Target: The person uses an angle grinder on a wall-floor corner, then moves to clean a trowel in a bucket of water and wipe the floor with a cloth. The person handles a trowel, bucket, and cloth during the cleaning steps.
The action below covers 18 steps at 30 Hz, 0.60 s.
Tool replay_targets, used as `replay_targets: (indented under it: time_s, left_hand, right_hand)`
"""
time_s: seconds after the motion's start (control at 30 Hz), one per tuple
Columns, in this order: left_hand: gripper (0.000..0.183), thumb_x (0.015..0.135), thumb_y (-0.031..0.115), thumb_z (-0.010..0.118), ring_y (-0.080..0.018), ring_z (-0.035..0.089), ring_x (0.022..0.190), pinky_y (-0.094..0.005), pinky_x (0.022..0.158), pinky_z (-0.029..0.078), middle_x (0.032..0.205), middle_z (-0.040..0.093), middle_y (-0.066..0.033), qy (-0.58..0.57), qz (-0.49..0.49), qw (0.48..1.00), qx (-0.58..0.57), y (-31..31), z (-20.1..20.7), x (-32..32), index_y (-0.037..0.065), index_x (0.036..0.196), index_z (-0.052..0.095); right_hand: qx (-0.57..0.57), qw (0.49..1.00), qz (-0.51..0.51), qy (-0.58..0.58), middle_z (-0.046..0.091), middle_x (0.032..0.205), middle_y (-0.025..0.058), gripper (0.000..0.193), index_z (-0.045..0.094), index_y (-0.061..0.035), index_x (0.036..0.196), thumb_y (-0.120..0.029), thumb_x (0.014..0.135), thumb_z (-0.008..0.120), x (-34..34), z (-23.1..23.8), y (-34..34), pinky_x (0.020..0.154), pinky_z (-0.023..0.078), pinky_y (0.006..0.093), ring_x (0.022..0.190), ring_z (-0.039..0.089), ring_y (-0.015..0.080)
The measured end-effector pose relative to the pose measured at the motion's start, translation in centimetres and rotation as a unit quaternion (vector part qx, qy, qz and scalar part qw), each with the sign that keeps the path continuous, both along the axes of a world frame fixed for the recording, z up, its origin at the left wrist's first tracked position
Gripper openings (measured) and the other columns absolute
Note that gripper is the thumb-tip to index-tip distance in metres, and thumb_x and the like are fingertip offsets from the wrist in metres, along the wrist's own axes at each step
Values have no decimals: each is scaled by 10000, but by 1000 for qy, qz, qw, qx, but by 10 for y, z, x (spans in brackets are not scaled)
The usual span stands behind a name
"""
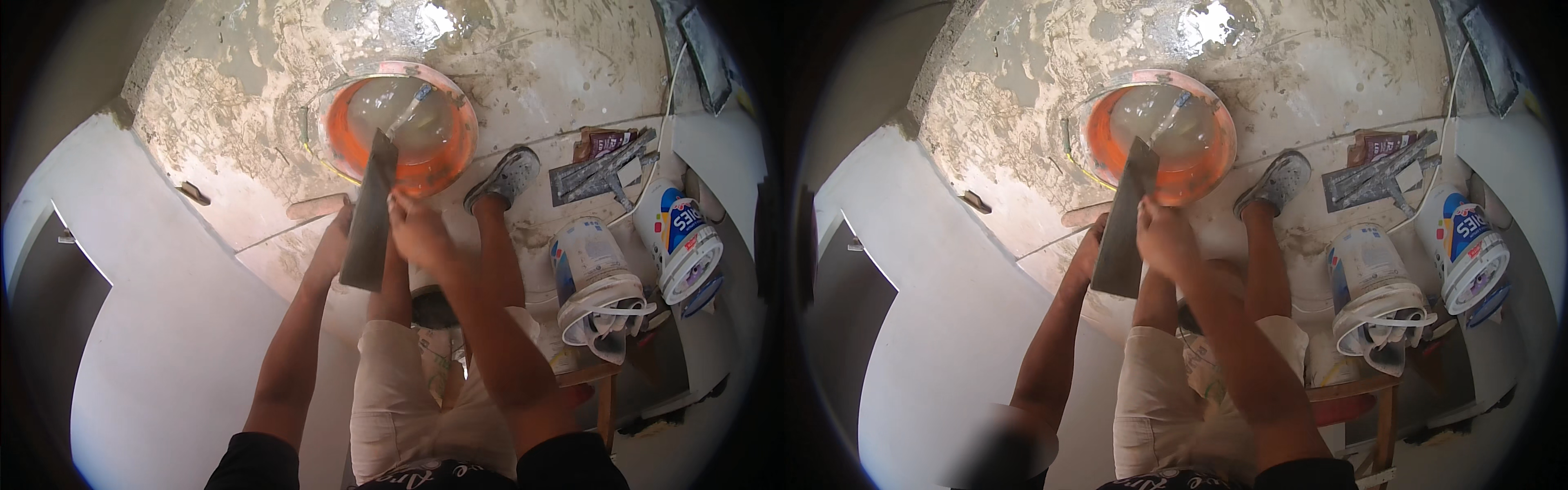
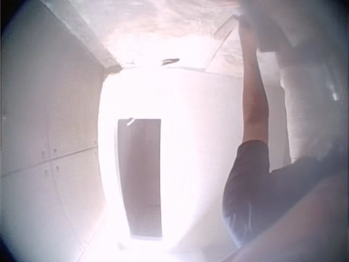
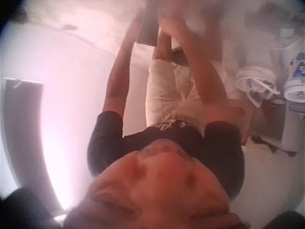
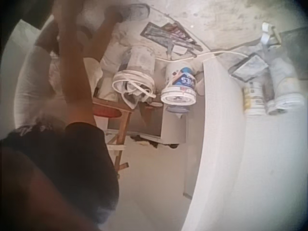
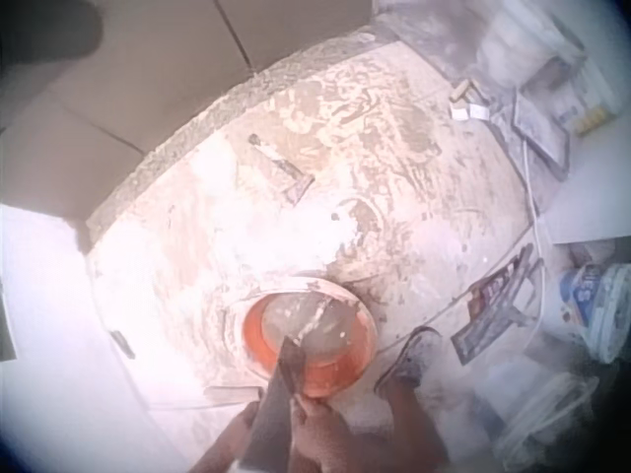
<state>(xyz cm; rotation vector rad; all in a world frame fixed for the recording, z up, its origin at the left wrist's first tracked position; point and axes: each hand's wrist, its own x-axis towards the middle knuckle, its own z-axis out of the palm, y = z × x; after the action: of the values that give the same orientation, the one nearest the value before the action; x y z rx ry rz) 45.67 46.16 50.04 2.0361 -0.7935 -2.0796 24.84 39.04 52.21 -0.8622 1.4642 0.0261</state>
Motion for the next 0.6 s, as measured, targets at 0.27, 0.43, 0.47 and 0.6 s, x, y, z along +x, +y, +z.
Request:
replay_targets:
  time_s: [0.27, 0.43, 0.47, 0.6]
  left_hand:
    - [459, 916, 130, 696, -164, 627, 1046, -321, 950, 487, 1136, 687, -128, 26, 11, 1000, -11, 1, 23, -2, -32, 1314, 533]
    - [439, 926, 147, 706, -127, 608, 1046, -301, 966, 480, 1138, 674, -94, 68, 49, 996, 31, -15, 38, -17, -9, 1304, 548]
    - [436, 928, 150, 708, -122, 605, 1048, -299, 969, 478, 1145, 672, -90, 75, 27, 997, 18, -15, 42, -18, -7, 1303, 549]
    - [467, 926, 180, 712, -148, 601, 1115, -307, 1004, 462, 1216, 662, -94, 50, 26, 998, -21, 0, 27, -4, -5, 1324, 553]
  right_hand:
    - [74, 997, -2, 20, 624, 1316, 252, 446, 608, -62, 1342, -328, 1023, 445, -6, -4, -2, 1039, 486, 482, 1208, 607, 423]
    - [-62, 986, 139, 63, 642, 1284, 251, 406, 624, -18, 1285, -273, 1033, 433, -16, -48, 24, 998, 517, 469, 1150, 638, 413]
    - [-94, 972, 200, 79, 641, 1283, 254, 406, 620, -11, 1290, -273, 1029, 451, -23, -71, 26, 1012, 512, 458, 1155, 638, 409]
    - [18, 1000, -15, 11, 676, 1182, 266, 425, 623, 5, 1258, -304, 1052, 418, -4, 22, 11, 972, 525, 489, 1133, 636, 447]
